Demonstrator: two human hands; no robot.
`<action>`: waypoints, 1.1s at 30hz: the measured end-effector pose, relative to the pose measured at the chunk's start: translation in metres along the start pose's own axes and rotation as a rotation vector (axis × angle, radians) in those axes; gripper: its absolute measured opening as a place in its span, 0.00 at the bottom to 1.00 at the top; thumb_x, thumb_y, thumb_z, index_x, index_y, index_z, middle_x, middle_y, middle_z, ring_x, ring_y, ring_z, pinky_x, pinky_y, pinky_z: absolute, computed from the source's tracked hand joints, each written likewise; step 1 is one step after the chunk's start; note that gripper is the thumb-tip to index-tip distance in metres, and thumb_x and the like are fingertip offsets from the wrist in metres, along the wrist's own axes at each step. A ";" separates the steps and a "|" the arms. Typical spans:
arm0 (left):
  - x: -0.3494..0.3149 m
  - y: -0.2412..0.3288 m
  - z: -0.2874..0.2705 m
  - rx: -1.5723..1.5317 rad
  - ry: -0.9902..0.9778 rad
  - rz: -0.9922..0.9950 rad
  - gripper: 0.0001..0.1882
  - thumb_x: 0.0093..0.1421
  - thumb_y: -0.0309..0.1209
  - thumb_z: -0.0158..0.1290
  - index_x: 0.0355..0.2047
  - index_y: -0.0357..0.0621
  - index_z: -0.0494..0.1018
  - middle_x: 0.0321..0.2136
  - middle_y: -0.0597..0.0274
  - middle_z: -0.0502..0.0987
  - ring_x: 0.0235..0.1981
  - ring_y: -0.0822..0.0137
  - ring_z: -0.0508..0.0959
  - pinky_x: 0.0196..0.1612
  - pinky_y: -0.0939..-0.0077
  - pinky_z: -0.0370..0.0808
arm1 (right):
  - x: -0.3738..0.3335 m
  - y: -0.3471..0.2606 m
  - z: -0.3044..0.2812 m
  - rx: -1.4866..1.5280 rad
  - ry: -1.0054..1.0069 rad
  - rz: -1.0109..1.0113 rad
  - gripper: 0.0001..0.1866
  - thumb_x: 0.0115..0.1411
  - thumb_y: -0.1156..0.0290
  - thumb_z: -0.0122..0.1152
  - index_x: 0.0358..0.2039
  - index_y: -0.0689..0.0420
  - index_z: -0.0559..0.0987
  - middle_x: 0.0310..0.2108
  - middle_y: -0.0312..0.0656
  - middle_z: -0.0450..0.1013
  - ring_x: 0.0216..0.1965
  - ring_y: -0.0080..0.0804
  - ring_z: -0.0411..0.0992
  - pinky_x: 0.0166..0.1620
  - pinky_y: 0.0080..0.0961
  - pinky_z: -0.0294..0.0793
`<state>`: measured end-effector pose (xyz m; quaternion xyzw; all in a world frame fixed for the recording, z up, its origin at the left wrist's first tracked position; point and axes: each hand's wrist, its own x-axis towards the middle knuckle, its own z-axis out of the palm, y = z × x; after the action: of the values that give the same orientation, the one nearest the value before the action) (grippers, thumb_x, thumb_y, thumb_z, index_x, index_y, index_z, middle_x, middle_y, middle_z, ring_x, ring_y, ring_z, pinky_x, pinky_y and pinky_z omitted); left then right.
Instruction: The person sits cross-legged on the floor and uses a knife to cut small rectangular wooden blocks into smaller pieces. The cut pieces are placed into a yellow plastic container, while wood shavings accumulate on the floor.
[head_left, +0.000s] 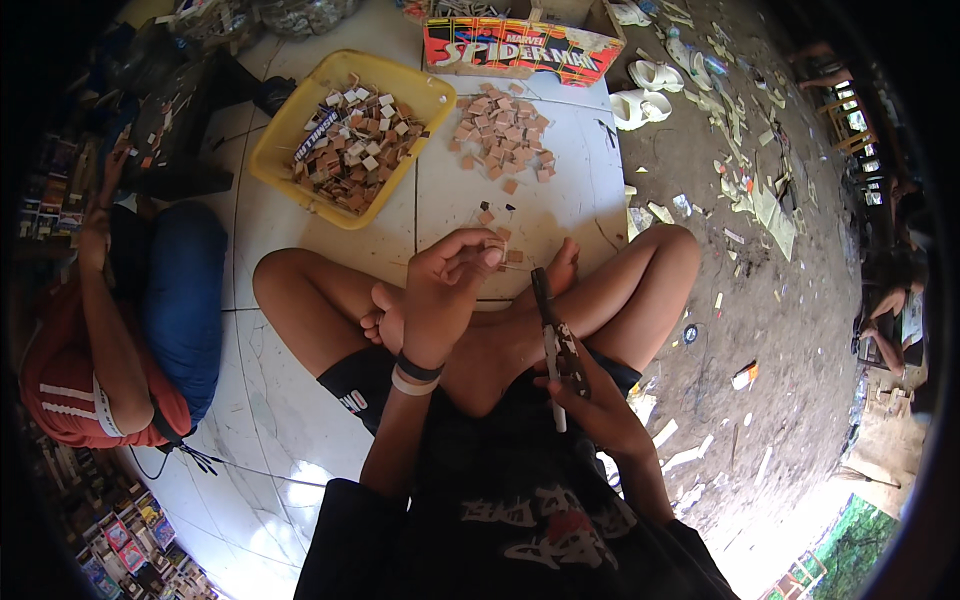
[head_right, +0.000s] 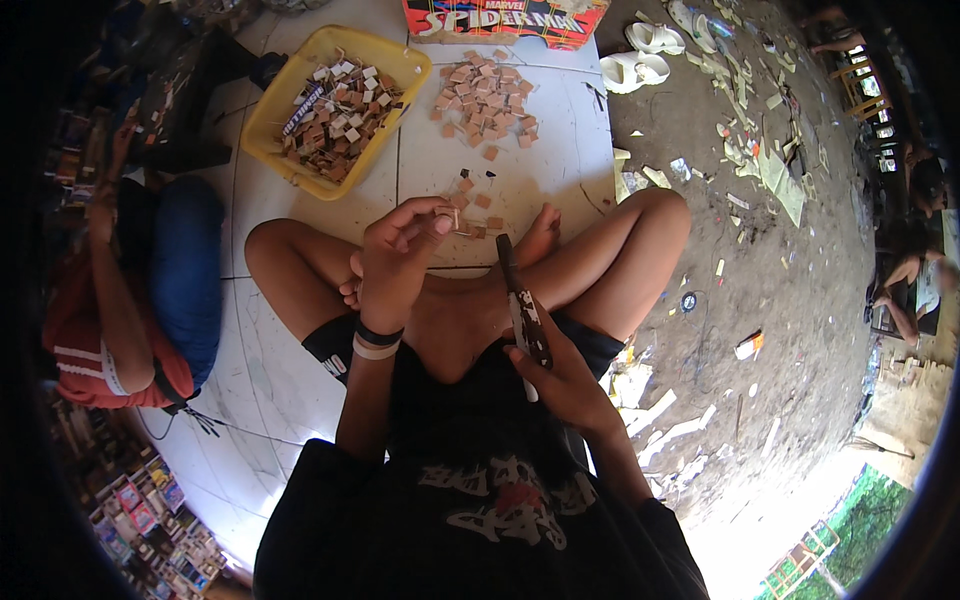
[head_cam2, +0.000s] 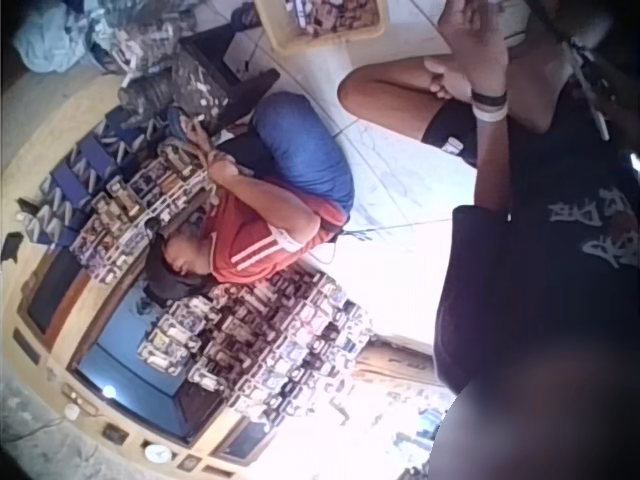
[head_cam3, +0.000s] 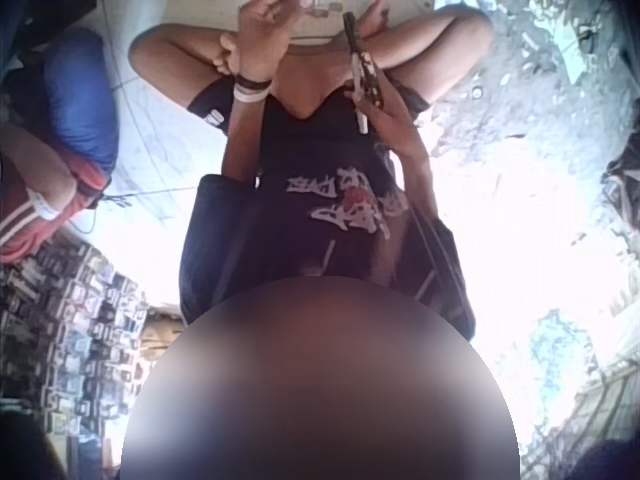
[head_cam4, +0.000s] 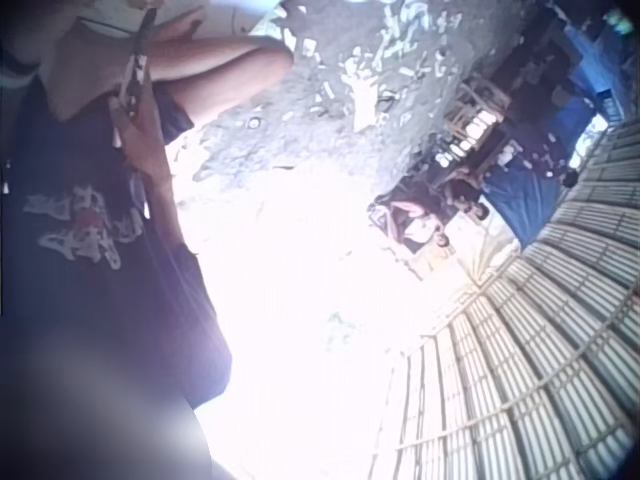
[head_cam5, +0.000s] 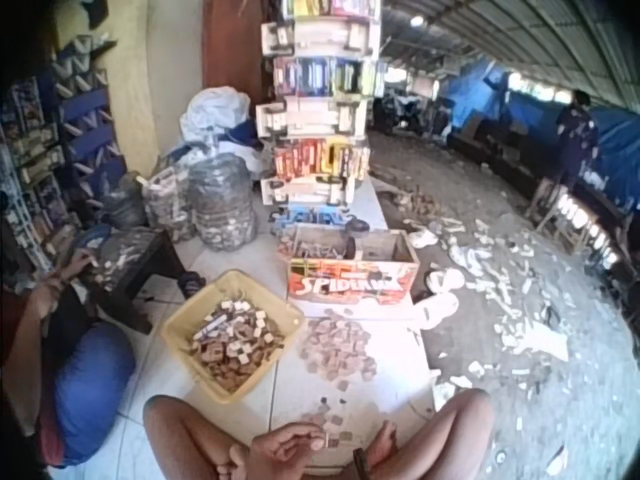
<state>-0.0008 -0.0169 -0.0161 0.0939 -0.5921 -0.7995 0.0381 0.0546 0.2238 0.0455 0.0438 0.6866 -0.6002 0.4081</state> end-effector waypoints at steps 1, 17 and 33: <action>-0.002 -0.002 0.004 0.001 0.008 0.015 0.11 0.67 0.22 0.61 0.49 0.32 0.79 0.43 0.59 0.84 0.47 0.71 0.83 0.54 0.77 0.79 | 0.000 0.000 0.001 0.068 -0.020 -0.016 0.39 0.74 0.67 0.60 0.78 0.57 0.52 0.59 0.48 0.73 0.58 0.38 0.76 0.59 0.33 0.76; -0.024 0.000 0.032 0.053 0.080 0.097 0.11 0.65 0.16 0.61 0.48 0.30 0.81 0.44 0.56 0.84 0.45 0.68 0.86 0.52 0.78 0.82 | -0.004 -0.010 0.005 0.204 -0.077 -0.086 0.36 0.75 0.75 0.55 0.78 0.58 0.52 0.60 0.44 0.72 0.58 0.33 0.76 0.56 0.29 0.76; -0.025 0.003 0.032 0.074 0.087 0.135 0.11 0.65 0.16 0.61 0.48 0.31 0.81 0.43 0.56 0.84 0.44 0.68 0.86 0.50 0.79 0.83 | -0.002 -0.004 0.004 0.167 -0.063 -0.090 0.37 0.75 0.73 0.57 0.78 0.57 0.52 0.59 0.42 0.73 0.56 0.30 0.75 0.53 0.27 0.79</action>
<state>0.0170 0.0167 -0.0011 0.0897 -0.6241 -0.7678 0.1140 0.0553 0.2200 0.0501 0.0275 0.6223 -0.6741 0.3970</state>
